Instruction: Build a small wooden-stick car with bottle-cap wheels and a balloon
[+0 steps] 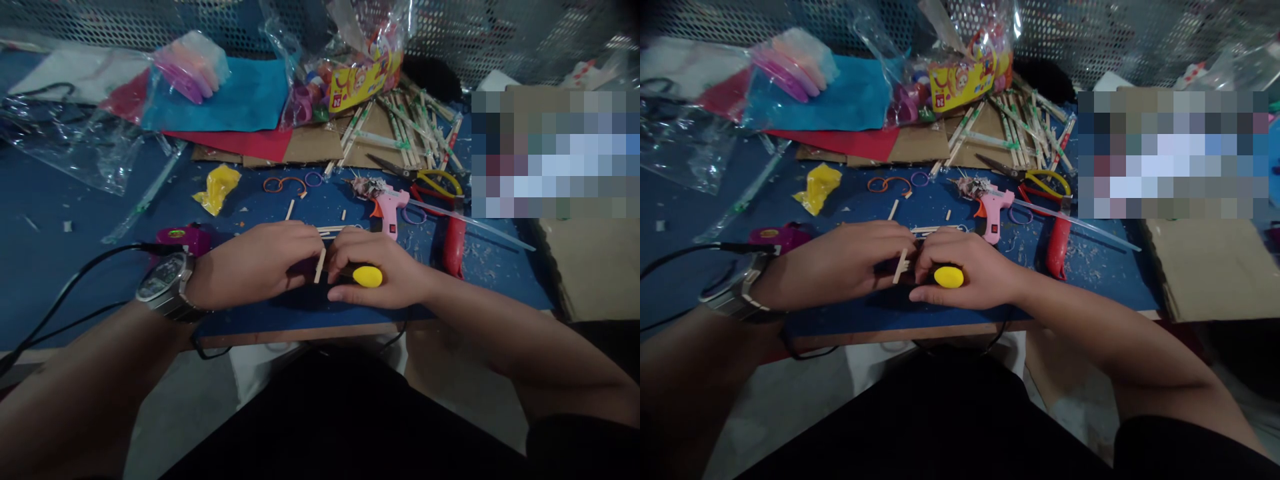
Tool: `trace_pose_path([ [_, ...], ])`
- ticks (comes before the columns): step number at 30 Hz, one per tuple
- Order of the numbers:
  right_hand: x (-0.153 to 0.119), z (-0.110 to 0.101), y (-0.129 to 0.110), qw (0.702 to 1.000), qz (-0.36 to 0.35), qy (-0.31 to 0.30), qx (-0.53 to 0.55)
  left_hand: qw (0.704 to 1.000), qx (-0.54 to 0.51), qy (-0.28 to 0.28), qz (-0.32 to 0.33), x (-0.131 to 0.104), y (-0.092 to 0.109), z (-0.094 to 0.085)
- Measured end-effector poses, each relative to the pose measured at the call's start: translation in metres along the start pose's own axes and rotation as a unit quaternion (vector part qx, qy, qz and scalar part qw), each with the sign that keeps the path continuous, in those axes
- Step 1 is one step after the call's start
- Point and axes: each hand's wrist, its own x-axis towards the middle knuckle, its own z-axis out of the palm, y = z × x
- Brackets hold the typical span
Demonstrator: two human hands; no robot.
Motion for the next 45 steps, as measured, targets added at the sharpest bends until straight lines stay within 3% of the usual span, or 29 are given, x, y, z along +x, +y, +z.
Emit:
trace_pose_path([
  [6, -0.004, -0.006, 0.000, 0.999, 0.028, 0.029, 0.009, 0.999, 0.027, -0.008, -0.030, 0.001, 0.003, -0.003],
  [13, -0.008, -0.012, -0.004, 0.990, 0.066, 0.074, 0.098, 0.999, 0.015, -0.005, -0.052, 0.001, 0.000, -0.002],
  [23, -0.006, -0.009, 0.000, 0.967, 0.166, 0.064, 0.183, 0.996, 0.018, -0.032, -0.085, 0.002, 0.003, -0.002],
  [30, -0.005, -0.009, 0.000, 0.961, 0.183, 0.060, 0.198, 0.997, 0.024, -0.029, -0.073, 0.003, 0.003, -0.003],
  [36, -0.009, -0.009, 0.000, 0.958, 0.147, 0.083, 0.230, 0.997, 0.012, -0.028, -0.075, 0.002, 0.001, -0.001],
  [45, -0.006, -0.010, 0.001, 0.997, 0.012, 0.068, 0.036, 0.994, 0.026, -0.040, -0.101, 0.001, 0.002, -0.003],
])
